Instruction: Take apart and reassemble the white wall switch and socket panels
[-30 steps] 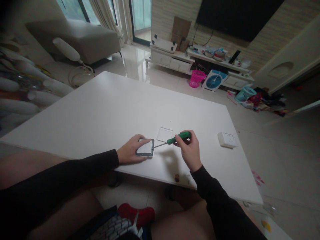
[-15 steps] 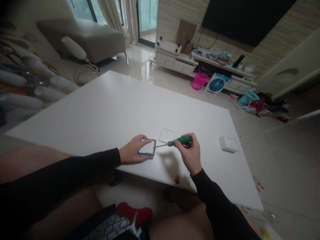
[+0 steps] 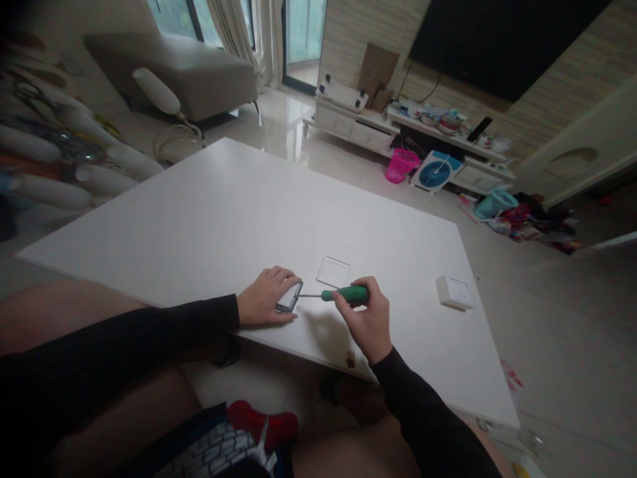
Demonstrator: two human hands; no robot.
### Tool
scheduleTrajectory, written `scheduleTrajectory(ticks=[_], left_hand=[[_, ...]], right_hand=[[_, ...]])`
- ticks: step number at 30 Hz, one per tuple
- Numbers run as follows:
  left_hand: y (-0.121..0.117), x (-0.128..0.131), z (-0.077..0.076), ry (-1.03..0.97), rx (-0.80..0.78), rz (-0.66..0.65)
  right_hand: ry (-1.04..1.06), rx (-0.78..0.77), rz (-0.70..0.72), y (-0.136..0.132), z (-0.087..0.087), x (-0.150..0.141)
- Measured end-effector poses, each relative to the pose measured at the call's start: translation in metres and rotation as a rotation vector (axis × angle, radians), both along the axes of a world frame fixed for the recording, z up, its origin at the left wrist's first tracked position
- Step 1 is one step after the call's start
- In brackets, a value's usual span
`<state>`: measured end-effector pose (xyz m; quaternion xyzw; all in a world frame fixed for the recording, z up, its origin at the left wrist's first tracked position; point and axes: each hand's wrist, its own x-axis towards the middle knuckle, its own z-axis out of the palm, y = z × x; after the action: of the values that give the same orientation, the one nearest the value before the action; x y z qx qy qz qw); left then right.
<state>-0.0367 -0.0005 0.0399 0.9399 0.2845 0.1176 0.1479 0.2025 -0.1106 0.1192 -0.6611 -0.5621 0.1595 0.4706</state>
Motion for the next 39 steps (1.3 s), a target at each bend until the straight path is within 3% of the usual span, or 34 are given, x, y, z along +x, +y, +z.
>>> scheduleTrajectory(ticks=[4,11,21,32,39], left_hand=[[-0.003,0.001,-0.001,0.013,0.018,0.04],[-0.007,0.002,-0.002,0.016,0.028,0.1],[-0.005,0.0,-0.002,0.003,0.02,0.099],[-0.005,-0.001,-0.009,-0.073,-0.015,0.096],[-0.005,0.0,-0.01,-0.06,-0.014,0.103]], right_hand=[[0.052,0.017,-0.033,-0.001,-0.004,-0.008],[0.392,0.002,-0.181,0.003,-0.025,-0.011],[0.543,-0.103,-0.238,0.001,-0.059,0.006],[0.209,-0.052,-0.124,0.004,-0.015,-0.006],[0.262,0.038,-0.142,0.004,-0.015,-0.019]])
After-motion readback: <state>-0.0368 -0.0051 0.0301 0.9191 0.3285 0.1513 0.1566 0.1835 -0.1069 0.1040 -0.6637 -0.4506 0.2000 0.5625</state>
